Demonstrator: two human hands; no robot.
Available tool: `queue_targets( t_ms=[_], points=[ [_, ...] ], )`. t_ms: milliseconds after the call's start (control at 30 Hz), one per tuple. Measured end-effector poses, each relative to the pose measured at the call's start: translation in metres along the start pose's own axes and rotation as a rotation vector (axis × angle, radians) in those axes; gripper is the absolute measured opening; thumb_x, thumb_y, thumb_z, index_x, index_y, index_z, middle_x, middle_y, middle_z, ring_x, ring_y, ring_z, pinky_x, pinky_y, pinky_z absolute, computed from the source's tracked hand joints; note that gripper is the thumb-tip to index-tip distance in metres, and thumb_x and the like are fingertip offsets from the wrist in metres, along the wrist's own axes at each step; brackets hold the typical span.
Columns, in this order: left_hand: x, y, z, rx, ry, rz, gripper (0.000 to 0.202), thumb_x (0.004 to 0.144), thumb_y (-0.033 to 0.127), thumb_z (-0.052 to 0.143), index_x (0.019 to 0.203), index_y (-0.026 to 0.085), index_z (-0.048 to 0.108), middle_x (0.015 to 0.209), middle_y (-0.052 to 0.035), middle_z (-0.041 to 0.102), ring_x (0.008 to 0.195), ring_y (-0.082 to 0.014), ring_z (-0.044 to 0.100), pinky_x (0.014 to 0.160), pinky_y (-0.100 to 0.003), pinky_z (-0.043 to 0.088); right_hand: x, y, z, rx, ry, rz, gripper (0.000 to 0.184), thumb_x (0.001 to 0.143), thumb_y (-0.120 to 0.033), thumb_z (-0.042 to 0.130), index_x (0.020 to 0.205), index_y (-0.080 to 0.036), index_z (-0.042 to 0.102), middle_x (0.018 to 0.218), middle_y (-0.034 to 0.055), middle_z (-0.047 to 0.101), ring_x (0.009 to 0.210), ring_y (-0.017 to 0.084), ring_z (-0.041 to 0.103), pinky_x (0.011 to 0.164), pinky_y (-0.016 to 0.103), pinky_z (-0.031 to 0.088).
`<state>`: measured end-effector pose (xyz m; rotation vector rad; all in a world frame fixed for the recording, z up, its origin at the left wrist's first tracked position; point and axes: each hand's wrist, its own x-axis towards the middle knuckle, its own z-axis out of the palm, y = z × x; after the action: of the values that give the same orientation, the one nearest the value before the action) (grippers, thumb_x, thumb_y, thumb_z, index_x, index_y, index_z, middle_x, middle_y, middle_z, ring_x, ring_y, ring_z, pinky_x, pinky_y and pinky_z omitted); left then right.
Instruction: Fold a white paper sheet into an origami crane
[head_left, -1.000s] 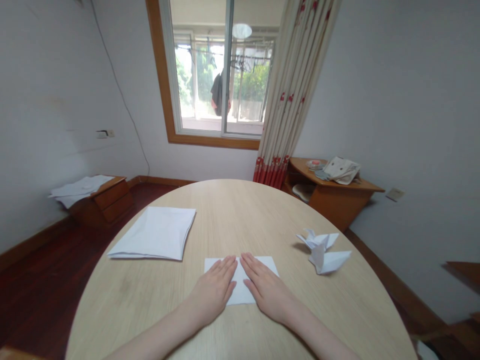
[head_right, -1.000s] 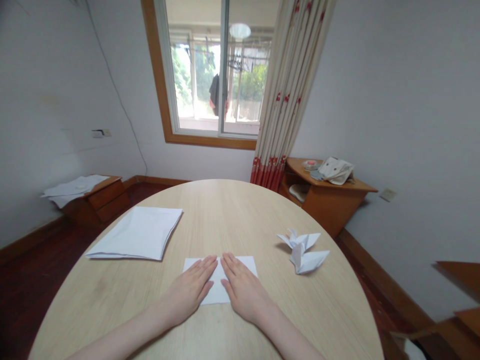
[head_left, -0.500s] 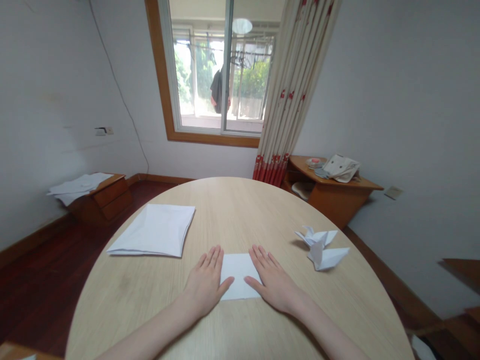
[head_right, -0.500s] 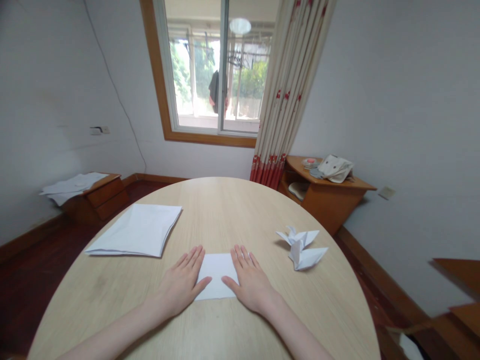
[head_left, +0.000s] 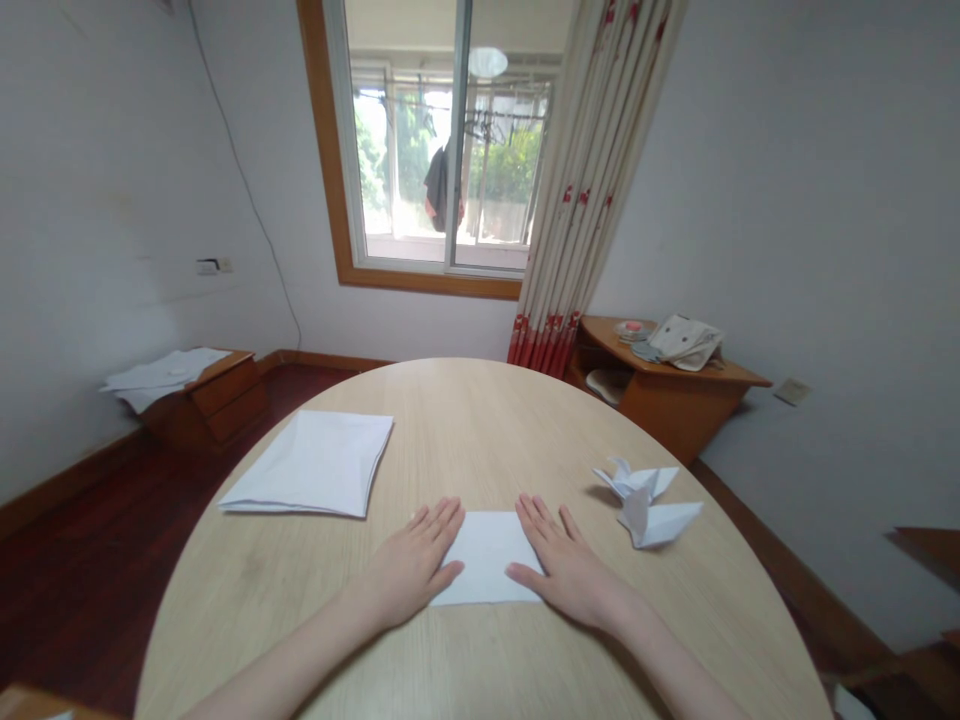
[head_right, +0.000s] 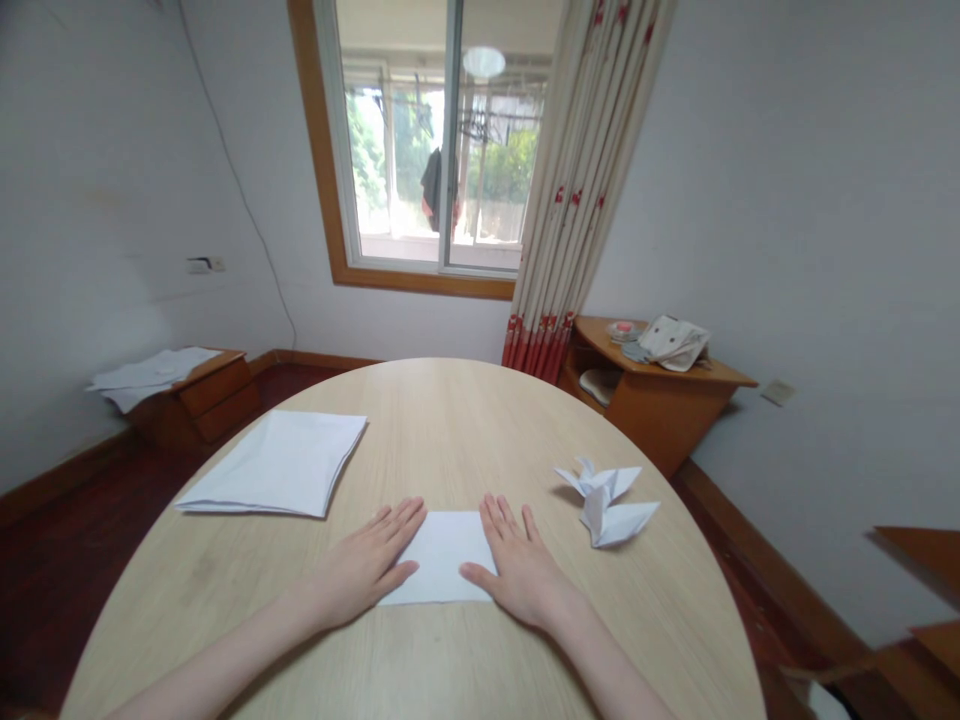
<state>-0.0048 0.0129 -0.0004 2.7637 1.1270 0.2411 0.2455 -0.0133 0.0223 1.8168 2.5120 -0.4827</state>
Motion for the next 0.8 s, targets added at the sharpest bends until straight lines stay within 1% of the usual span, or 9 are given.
queue_targets(
  t_ms=[100,167,267,300,400,500,567,700,800],
  points=[
    [0.001,-0.001,-0.008,-0.087,-0.05,0.049,0.05,0.096,0.026,0.038,0.144,0.013,0.033,0.151,-0.0137,0.027,0.14,-0.0226,0.026,0.114,-0.043,0.026,0.002,0.002,0.001,0.038,0.043,-0.096,0.073,0.093,-0.059,0.037,0.149,-0.016,0.02,0.155,0.0102,0.013,0.144,0.026,0.006,0.117,0.052,0.009],
    [0.0,-0.001,-0.012,-0.135,-0.07,0.036,0.052,0.095,0.03,0.042,0.144,0.013,0.033,0.151,-0.0145,0.027,0.14,-0.0241,0.025,0.114,-0.044,0.026,0.004,0.002,0.003,0.073,0.053,-0.14,0.067,0.094,-0.054,0.038,0.148,-0.019,0.022,0.155,0.0084,0.015,0.144,0.025,0.008,0.117,0.049,0.013],
    [-0.002,0.001,-0.02,-0.185,-0.117,0.027,0.08,0.081,0.045,0.064,0.145,0.01,0.03,0.151,-0.0185,0.023,0.14,-0.0297,0.023,0.113,-0.047,0.025,0.004,0.001,0.004,0.125,0.041,-0.161,0.062,0.095,-0.048,0.04,0.148,-0.019,0.025,0.155,0.0079,0.018,0.143,0.024,0.012,0.117,0.047,0.016],
    [-0.002,0.001,-0.023,-0.189,-0.13,0.022,0.086,0.078,0.046,0.068,0.145,0.009,0.03,0.151,-0.0193,0.022,0.14,-0.0305,0.023,0.113,-0.048,0.025,0.004,0.0,0.004,0.133,0.035,-0.162,0.061,0.096,-0.047,0.04,0.148,-0.019,0.025,0.155,0.008,0.018,0.143,0.023,0.013,0.117,0.047,0.016],
    [-0.003,0.001,-0.029,-0.211,-0.136,0.026,0.089,0.072,0.043,0.073,0.144,0.01,0.033,0.15,-0.0193,0.025,0.139,-0.0306,0.026,0.113,-0.048,0.025,0.003,-0.003,0.002,0.132,0.02,-0.154,0.061,0.095,-0.044,0.041,0.148,-0.017,0.025,0.154,0.0086,0.018,0.143,0.023,0.013,0.118,0.046,0.014],
    [-0.003,0.001,-0.032,-0.204,-0.1,0.05,0.081,0.071,0.042,0.073,0.139,0.011,0.043,0.147,-0.0191,0.033,0.136,-0.0312,0.033,0.112,-0.048,0.028,0.001,-0.006,-0.001,0.138,0.006,-0.15,0.065,0.093,-0.045,0.045,0.148,-0.017,0.023,0.155,0.0089,0.016,0.144,0.023,0.011,0.118,0.047,0.013],
    [-0.003,0.002,-0.032,-0.169,-0.066,0.096,0.069,0.071,0.039,0.072,0.132,0.012,0.051,0.142,-0.0182,0.043,0.133,-0.0312,0.04,0.109,-0.046,0.034,0.001,-0.008,-0.002,0.138,-0.004,-0.143,0.069,0.091,-0.047,0.048,0.148,-0.017,0.022,0.155,0.0093,0.015,0.144,0.024,0.009,0.118,0.047,0.012],
    [-0.004,0.004,-0.031,-0.068,0.003,0.199,0.037,0.076,0.034,0.065,0.109,0.017,0.063,0.12,-0.0121,0.065,0.112,-0.0283,0.061,0.093,-0.039,0.049,-0.001,-0.012,-0.004,0.119,-0.028,-0.134,0.077,0.089,-0.057,0.048,0.148,-0.015,0.023,0.155,0.0116,0.013,0.144,0.026,0.006,0.118,0.048,0.009],
    [-0.005,0.006,-0.029,0.004,0.054,0.275,0.02,0.078,0.028,0.057,0.095,0.019,0.063,0.101,-0.0077,0.071,0.097,-0.0243,0.067,0.084,-0.034,0.053,-0.001,-0.014,-0.005,0.122,-0.027,-0.137,0.084,0.085,-0.065,0.048,0.148,-0.013,0.024,0.155,0.0138,0.012,0.144,0.028,0.006,0.117,0.048,0.008]
  ],
)
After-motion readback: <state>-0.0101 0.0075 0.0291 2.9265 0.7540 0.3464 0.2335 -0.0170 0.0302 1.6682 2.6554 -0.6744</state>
